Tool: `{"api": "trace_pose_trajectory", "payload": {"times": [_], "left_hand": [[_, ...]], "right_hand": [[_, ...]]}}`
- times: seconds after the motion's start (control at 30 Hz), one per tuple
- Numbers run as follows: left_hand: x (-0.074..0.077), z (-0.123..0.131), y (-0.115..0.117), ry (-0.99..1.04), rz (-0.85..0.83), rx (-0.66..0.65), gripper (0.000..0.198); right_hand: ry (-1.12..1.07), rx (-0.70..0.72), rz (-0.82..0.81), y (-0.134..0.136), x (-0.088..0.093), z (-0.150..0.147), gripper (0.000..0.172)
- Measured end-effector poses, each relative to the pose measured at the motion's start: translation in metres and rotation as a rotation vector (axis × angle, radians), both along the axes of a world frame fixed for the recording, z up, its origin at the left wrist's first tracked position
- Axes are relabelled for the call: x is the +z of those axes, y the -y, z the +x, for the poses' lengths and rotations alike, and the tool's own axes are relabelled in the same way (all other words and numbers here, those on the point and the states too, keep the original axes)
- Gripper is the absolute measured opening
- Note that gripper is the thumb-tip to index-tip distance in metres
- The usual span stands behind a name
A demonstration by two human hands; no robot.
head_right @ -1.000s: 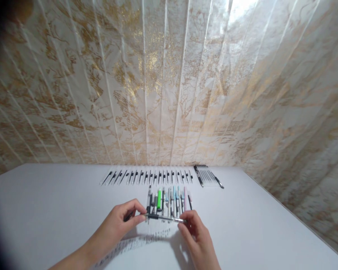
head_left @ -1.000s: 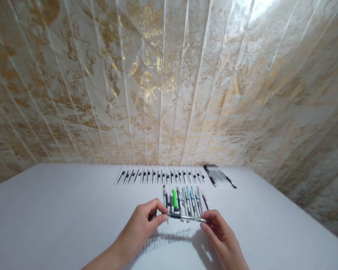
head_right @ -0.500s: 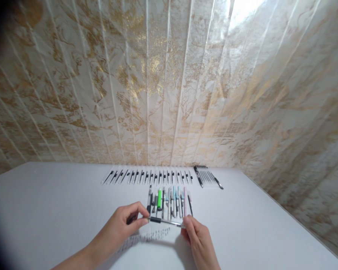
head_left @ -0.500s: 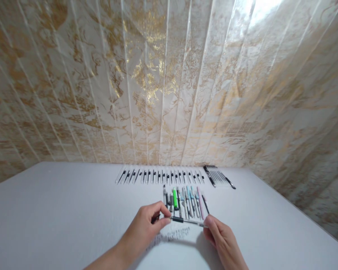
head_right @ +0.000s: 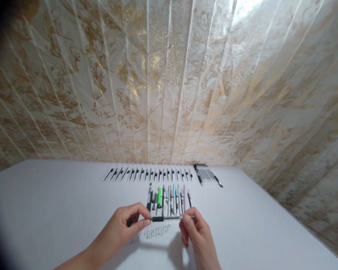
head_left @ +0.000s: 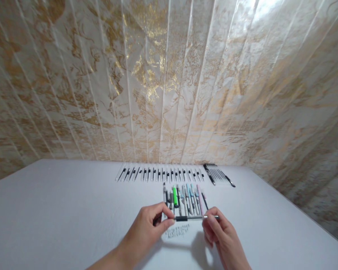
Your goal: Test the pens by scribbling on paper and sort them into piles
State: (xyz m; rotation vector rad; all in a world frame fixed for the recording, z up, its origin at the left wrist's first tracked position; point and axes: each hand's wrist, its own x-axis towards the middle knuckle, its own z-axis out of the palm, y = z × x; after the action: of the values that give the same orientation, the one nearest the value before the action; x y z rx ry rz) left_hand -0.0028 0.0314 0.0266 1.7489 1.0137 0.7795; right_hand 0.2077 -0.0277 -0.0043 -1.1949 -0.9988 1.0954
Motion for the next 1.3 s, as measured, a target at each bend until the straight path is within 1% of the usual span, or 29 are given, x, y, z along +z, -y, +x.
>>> {"api": "trace_pose_trajectory", "payload": {"times": [0.07, 0.1, 0.17, 0.2, 0.27, 0.3, 0.37, 0.43, 0.47, 0.5, 0.57, 0.63, 0.77, 0.9, 1.0, 1.03, 1.1, 1.2, 1.23, 1.3], "left_hand": [[-0.005, 0.006, 0.010, 0.006, -0.021, -0.058, 0.014], [-0.007, 0.009, 0.014, 0.009, -0.028, -0.093, 0.014], [-0.011, 0.012, 0.020, 0.011, -0.031, -0.141, 0.009], [-0.012, 0.013, 0.022, 0.011, -0.041, -0.132, 0.008], [-0.013, 0.012, 0.021, 0.025, -0.086, -0.062, 0.013], [-0.013, 0.012, 0.020, 0.040, -0.116, -0.029, 0.015], [-0.013, 0.010, 0.016, 0.063, -0.151, 0.002, 0.013], [-0.016, 0.010, 0.013, 0.059, -0.136, -0.028, 0.008], [-0.018, 0.010, 0.013, 0.046, -0.120, -0.050, 0.006], [-0.020, 0.010, 0.013, 0.030, -0.102, -0.071, 0.005], [-0.022, 0.010, 0.015, 0.002, -0.081, -0.108, 0.004], [-0.023, 0.010, 0.017, -0.015, -0.087, -0.143, 0.003], [-0.020, 0.010, 0.020, -0.018, -0.124, -0.196, 0.006], [-0.017, 0.011, 0.019, -0.016, -0.155, -0.195, 0.005], [-0.017, 0.012, 0.018, 0.008, -0.190, -0.196, 0.005], [-0.018, 0.012, 0.018, 0.013, -0.195, -0.196, 0.005], [-0.021, 0.012, 0.018, 0.013, -0.189, -0.188, 0.007], [-0.025, 0.012, 0.018, -0.011, -0.147, -0.155, 0.020], [-0.026, 0.013, 0.018, -0.018, -0.136, -0.145, 0.025], [-0.026, 0.013, 0.019, -0.028, -0.127, -0.142, 0.033]], "right_hand": [[-0.137, 0.067, 0.012, 0.004, 0.004, -0.012, 0.039], [-0.140, 0.117, 0.006, 0.006, 0.006, -0.017, 0.039], [-0.063, 0.186, -0.026, 0.006, 0.009, -0.019, 0.038], [-0.010, 0.189, -0.039, 0.005, 0.010, -0.017, 0.039], [0.113, 0.142, -0.048, 0.000, 0.011, -0.007, 0.042], [0.184, 0.105, -0.055, -0.003, 0.011, -0.001, 0.040], [0.334, 0.053, -0.075, -0.009, 0.010, 0.007, 0.028], [0.435, 0.031, -0.087, -0.012, 0.008, 0.008, 0.015], [0.460, 0.025, -0.076, -0.012, 0.006, 0.006, 0.012], [0.478, 0.021, -0.058, -0.012, 0.005, 0.004, 0.010], [0.505, 0.009, -0.026, -0.010, 0.003, -0.002, 0.013], [0.522, -0.004, -0.017, -0.008, 0.002, -0.006, 0.016], [0.546, 0.014, -0.034, -0.008, 0.001, -0.007, 0.017], [0.559, 0.057, -0.048, -0.008, -0.001, -0.006, 0.018], [0.560, 0.087, -0.045, -0.008, -0.002, -0.006, 0.019], [0.554, 0.077, -0.043, -0.007, -0.002, -0.006, 0.020], [0.518, 0.011, -0.048, -0.007, -0.002, -0.005, 0.022], [0.428, -0.123, -0.073, -0.006, -0.001, -0.002, 0.025], [0.408, -0.146, -0.077, -0.006, 0.001, -0.001, 0.026], [0.387, -0.147, -0.072, -0.004, 0.006, -0.001, 0.026]]}}
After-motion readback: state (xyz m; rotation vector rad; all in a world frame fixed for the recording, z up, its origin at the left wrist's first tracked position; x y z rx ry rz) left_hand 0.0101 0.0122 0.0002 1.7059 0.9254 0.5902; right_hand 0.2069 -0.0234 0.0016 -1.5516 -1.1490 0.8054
